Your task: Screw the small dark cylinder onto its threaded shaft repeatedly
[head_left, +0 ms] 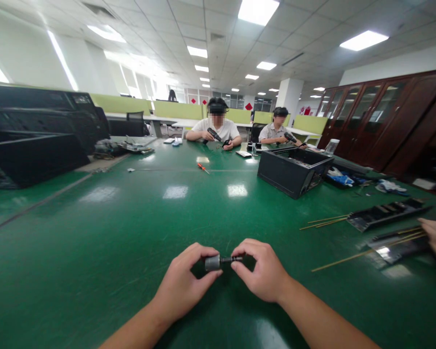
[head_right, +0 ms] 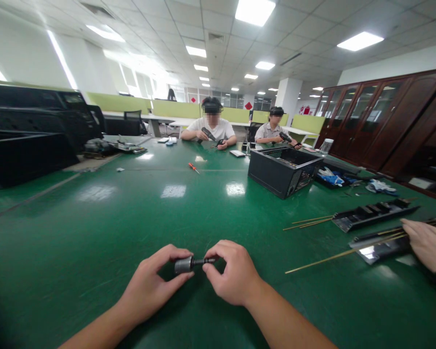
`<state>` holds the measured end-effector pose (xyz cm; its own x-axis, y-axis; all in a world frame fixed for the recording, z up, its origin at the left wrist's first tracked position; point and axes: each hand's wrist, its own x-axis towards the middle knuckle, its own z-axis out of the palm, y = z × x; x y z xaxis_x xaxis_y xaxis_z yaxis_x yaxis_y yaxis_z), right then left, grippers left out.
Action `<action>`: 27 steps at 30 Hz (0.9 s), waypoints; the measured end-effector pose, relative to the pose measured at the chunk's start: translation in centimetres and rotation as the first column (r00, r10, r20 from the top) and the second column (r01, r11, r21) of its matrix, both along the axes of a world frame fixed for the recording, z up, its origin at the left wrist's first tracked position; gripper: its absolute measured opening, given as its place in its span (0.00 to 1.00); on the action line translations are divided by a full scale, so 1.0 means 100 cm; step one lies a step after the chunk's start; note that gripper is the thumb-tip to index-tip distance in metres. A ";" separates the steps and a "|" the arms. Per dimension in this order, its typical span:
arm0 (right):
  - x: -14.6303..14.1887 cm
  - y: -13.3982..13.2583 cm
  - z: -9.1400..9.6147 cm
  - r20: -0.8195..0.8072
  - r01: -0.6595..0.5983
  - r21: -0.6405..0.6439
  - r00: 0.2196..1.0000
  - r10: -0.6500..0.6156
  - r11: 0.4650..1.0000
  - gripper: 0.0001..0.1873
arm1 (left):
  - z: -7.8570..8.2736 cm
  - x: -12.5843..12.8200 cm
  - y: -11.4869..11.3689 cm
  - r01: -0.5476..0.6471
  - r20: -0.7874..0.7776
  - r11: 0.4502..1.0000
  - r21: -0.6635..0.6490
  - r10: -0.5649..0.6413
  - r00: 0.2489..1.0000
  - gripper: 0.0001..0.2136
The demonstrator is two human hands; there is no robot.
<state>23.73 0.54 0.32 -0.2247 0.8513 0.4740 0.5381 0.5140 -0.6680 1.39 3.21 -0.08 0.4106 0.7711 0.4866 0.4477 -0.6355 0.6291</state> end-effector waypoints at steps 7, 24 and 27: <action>0.000 0.000 0.001 -0.023 0.006 -0.002 1.000 -0.006 1.000 0.04 | -0.001 -0.001 0.000 -0.011 0.005 1.000 0.018 0.010 1.000 0.09; 0.001 0.001 0.003 -0.065 0.044 -0.017 0.997 -0.045 0.999 0.04 | 0.000 -0.004 0.001 -0.031 0.040 0.999 0.015 0.030 0.999 0.09; 0.001 0.000 0.003 -0.077 0.045 -0.015 0.996 -0.046 0.999 0.03 | 0.000 -0.004 0.001 -0.042 0.043 0.999 0.016 0.041 0.998 0.10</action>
